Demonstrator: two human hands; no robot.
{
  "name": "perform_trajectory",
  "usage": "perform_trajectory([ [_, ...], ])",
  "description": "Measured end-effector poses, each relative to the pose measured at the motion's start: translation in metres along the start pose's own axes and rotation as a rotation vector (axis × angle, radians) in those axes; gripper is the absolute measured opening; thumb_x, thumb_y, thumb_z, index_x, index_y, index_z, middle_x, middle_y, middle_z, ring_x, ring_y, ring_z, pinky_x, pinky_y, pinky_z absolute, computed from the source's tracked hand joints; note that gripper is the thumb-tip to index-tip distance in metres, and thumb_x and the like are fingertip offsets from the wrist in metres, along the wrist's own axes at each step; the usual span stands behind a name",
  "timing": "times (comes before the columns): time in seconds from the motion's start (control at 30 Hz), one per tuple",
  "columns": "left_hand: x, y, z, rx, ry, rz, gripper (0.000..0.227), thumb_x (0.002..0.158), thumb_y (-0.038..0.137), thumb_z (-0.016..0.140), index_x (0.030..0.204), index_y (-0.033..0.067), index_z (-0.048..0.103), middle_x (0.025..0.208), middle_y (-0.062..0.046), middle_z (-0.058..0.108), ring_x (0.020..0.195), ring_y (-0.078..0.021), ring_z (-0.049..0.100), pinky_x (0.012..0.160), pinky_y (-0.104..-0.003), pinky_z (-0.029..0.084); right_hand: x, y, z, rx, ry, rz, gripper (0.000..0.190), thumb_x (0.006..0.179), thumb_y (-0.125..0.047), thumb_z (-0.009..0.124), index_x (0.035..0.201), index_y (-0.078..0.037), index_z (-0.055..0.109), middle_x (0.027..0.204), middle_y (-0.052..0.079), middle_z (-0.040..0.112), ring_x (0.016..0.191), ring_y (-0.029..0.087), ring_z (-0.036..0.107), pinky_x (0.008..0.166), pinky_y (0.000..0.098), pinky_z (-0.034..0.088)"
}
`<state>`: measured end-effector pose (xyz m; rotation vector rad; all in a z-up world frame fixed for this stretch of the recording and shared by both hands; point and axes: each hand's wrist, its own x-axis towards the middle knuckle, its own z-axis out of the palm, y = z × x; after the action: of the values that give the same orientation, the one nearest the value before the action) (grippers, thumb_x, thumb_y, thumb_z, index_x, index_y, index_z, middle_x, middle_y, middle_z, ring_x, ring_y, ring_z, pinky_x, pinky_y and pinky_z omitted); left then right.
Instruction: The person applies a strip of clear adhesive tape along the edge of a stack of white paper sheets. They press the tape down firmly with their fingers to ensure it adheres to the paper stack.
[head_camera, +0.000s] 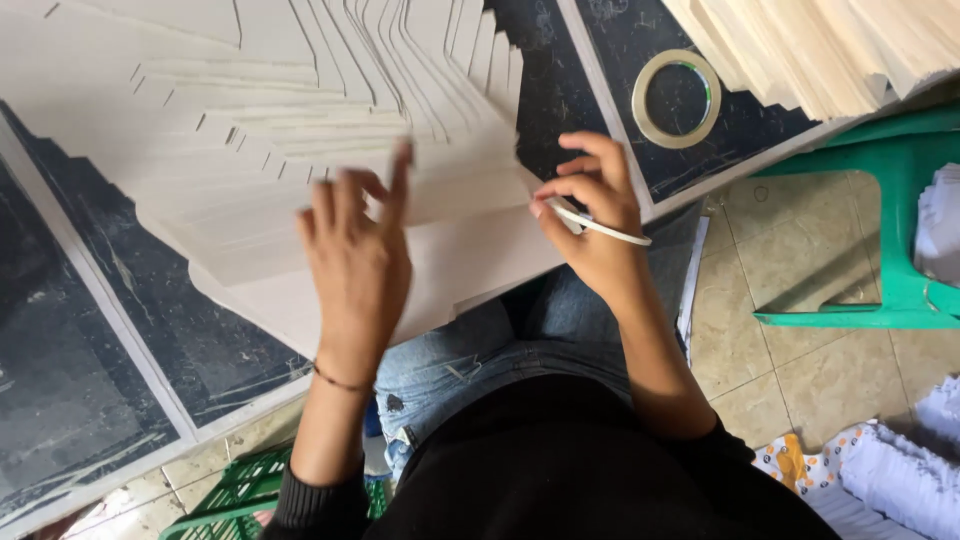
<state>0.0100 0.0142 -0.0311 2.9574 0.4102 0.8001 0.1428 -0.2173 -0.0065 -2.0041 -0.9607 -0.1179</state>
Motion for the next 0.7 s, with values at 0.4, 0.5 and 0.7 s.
perform_trajectory([
  [0.4, -0.012, 0.084, 0.038, -0.192, -0.03, 0.26, 0.049, 0.092, 0.0, 0.071, 0.141, 0.0046, 0.07, 0.115, -0.011, 0.061, 0.097, -0.0294, 0.053, 0.076, -0.041, 0.039, -0.021, 0.016, 0.018, -0.263, 0.137, -0.267, 0.017, 0.089, -0.003, 0.09, 0.095, -0.011, 0.076, 0.144, 0.011, 0.06, 0.12, 0.032, 0.065, 0.095, 0.0439, 0.047],
  [0.5, -0.007, 0.079, 0.035, -0.132, 0.016, 0.254, 0.041, 0.098, 0.007, 0.072, 0.139, 0.0103, 0.071, 0.116, -0.007, 0.06, 0.098, -0.0256, 0.053, 0.075, -0.039, 0.038, -0.025, 0.003, 0.018, -0.209, 0.232, -0.269, 0.009, 0.094, -0.005, 0.085, 0.1, -0.011, 0.081, 0.144, 0.013, 0.06, 0.117, 0.031, 0.065, 0.096, 0.042, 0.049],
  [0.7, -0.008, 0.016, -0.009, -0.299, -0.112, 0.026, 0.067, 0.081, 0.0, 0.073, 0.142, 0.0257, 0.077, 0.114, -0.002, 0.054, 0.098, -0.0256, 0.049, 0.078, -0.039, 0.039, -0.024, -0.025, 0.036, 0.021, 0.095, -0.015, 0.018, 0.09, 0.003, 0.086, 0.104, -0.007, 0.08, 0.144, 0.013, 0.056, 0.113, 0.035, 0.068, 0.09, 0.0412, 0.058],
])
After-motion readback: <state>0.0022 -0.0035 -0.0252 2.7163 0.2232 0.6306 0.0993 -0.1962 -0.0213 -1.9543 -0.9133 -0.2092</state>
